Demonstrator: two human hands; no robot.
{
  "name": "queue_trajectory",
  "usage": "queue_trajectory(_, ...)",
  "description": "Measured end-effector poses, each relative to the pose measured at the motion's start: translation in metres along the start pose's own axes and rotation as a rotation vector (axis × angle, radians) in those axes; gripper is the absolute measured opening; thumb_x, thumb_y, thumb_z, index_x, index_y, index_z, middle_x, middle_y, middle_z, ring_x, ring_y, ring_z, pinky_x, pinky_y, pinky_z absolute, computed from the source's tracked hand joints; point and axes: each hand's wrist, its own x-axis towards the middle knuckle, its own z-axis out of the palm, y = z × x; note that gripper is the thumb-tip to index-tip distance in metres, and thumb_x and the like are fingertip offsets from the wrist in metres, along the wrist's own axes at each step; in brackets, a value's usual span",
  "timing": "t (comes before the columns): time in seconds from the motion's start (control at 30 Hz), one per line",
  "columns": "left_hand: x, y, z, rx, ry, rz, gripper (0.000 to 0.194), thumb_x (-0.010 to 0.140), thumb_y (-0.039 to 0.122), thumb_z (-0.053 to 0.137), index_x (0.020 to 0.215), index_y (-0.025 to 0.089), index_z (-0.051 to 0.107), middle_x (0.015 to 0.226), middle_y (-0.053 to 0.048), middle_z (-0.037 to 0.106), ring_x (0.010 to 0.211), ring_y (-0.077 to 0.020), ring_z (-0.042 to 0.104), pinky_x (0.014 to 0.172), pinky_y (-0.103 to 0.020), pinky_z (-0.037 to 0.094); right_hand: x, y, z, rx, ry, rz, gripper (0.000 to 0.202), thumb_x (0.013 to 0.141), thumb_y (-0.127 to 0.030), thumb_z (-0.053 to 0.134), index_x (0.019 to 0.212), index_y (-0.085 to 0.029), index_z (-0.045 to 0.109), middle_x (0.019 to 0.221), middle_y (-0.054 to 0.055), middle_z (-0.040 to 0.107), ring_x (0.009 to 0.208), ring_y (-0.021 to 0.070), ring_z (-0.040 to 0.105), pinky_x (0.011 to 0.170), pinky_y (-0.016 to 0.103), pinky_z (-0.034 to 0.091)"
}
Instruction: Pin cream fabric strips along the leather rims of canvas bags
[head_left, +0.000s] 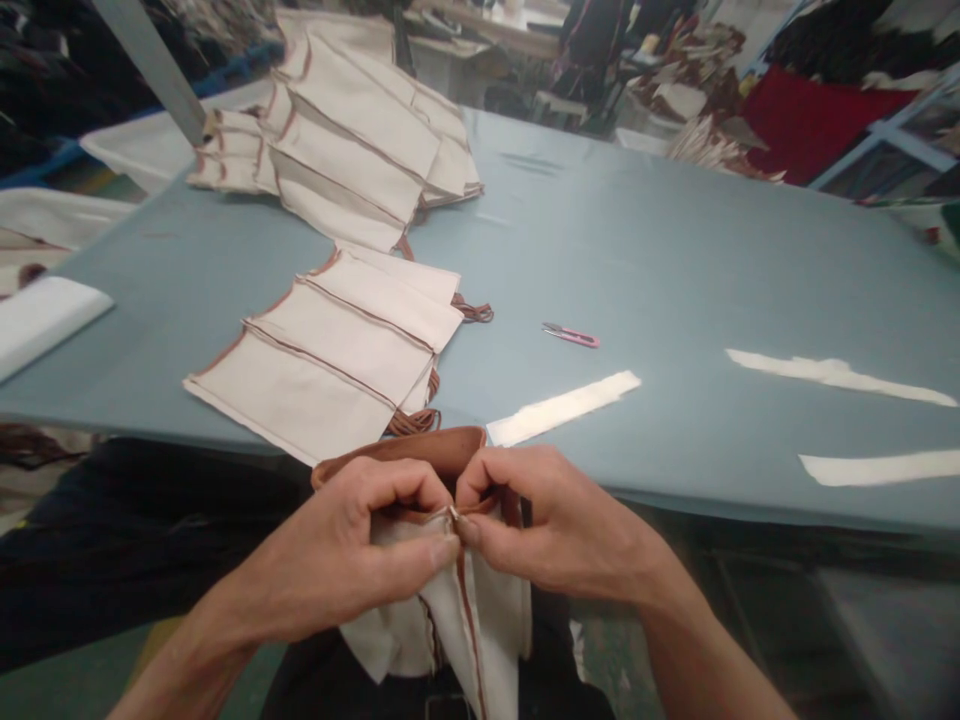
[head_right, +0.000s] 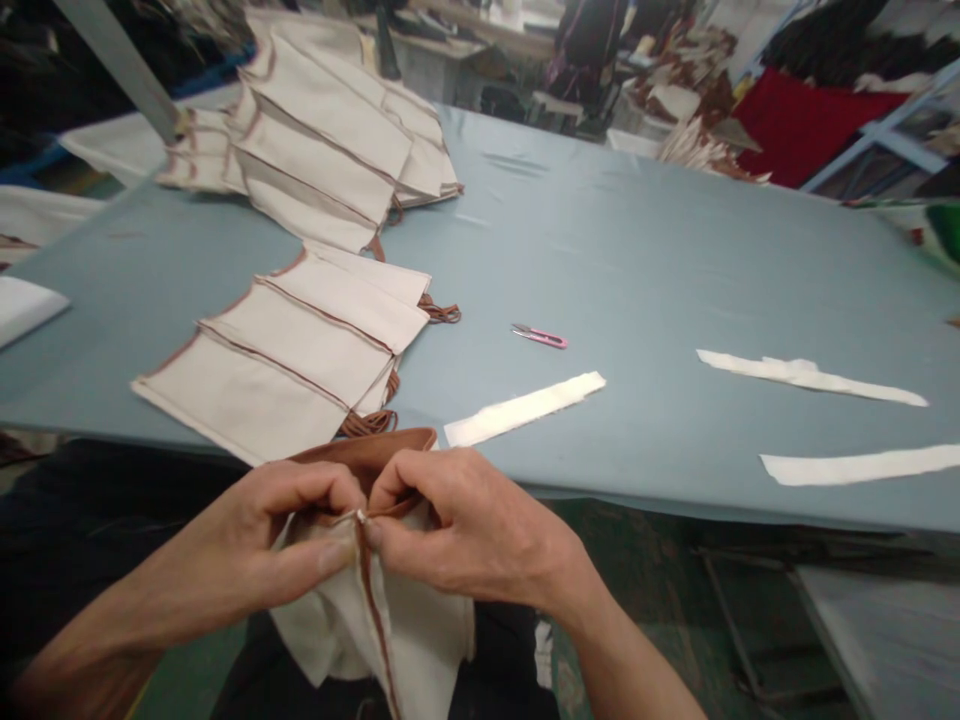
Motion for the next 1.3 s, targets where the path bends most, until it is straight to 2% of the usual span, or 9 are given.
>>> queue_trajectory(0.27,-0.002,-0.005,-0.002,0.021,0.031,0.042,0.023,0.087,0.033,0.058,0.071,0.017,0.064,0.063,0.007,0.047,0.056,-0.0091,0.04,0.048,-0.019,0.03,0.003,0.004,0.005,-0.004,0.012,0.024,0.01,0.085,-0.011,0.068,0.078,-0.017,0.063,0.067,-0.006,0.061,0.056,0.0061,0.049,0.053,0.017,0.037)
queue_trajectory(0.37,-0.003,-0.005,-0.001,0.046,0.083,0.067,0.027,0.086,0.036,0.056,0.068,0.018,0.063,0.061,0.006,0.047,0.054,-0.0095,0.04,0.048,-0.019,0.03,0.003,0.002,0.006,-0.018,0.012,-0.001,0.011,0.087,-0.012,0.069,0.079,-0.017,0.063,0.068,-0.006,0.061,0.056,0.0062,0.049,0.053,0.017,0.037)
queue_trajectory(0.53,-0.006,-0.001,0.004,0.145,0.194,0.114,0.025,0.085,0.029,0.05,0.066,0.019,0.062,0.058,0.006,0.052,0.053,-0.0111,0.048,0.049,-0.021,0.035,0.001,-0.004,0.004,-0.165,0.064,-0.128,0.01,0.092,-0.009,0.068,0.085,-0.016,0.065,0.072,-0.005,0.063,0.059,0.0072,0.051,0.057,0.02,0.038)
queue_trajectory(0.73,-0.01,0.0,0.013,0.3,0.343,0.225,0.024,0.091,0.021,0.052,0.071,0.02,0.065,0.063,0.006,0.065,0.059,-0.0108,0.06,0.06,-0.021,0.043,-0.003,-0.002,0.006,-0.492,0.14,-0.316,0.006,0.098,-0.011,0.064,0.095,-0.015,0.067,0.086,0.004,0.074,0.075,0.0153,0.066,0.068,0.026,0.047)
queue_trajectory(0.83,-0.012,-0.004,0.016,0.279,0.361,0.253,0.023,0.091,0.018,0.051,0.072,0.02,0.064,0.064,0.007,0.066,0.06,-0.0101,0.061,0.06,-0.02,0.044,-0.003,0.0,0.008,-0.583,0.197,-0.363,0.006,0.101,-0.013,0.062,0.1,-0.016,0.067,0.09,0.005,0.077,0.077,0.017,0.07,0.069,0.027,0.051)
queue_trajectory(1.0,-0.015,-0.008,0.017,0.259,0.424,0.288,0.021,0.088,0.017,0.053,0.069,0.021,0.064,0.062,0.006,0.064,0.057,-0.0104,0.059,0.058,-0.021,0.044,-0.002,-0.001,0.009,-0.71,0.249,-0.513,0.015,0.104,-0.013,0.059,0.091,-0.017,0.067,0.097,0.007,0.082,0.09,0.0199,0.078,0.076,0.028,0.058)
queue_trajectory(1.1,-0.016,-0.006,0.016,0.227,0.393,0.292,0.023,0.089,0.017,0.053,0.069,0.02,0.065,0.062,0.006,0.064,0.055,-0.0107,0.058,0.056,-0.021,0.044,0.0,-0.004,0.009,-0.679,0.204,-0.529,0.017,0.105,-0.013,0.058,0.091,-0.018,0.067,0.097,0.007,0.083,0.088,0.0182,0.079,0.081,0.028,0.061)
queue_trajectory(1.3,-0.018,-0.008,0.014,0.206,0.372,0.308,0.023,0.089,0.015,0.054,0.072,0.02,0.067,0.063,0.007,0.065,0.056,-0.0095,0.058,0.057,-0.019,0.045,-0.001,-0.005,0.006,-0.579,0.094,-0.454,0.016,0.105,-0.015,0.059,0.093,-0.018,0.069,0.093,0.007,0.083,0.084,0.0176,0.079,0.084,0.029,0.061)
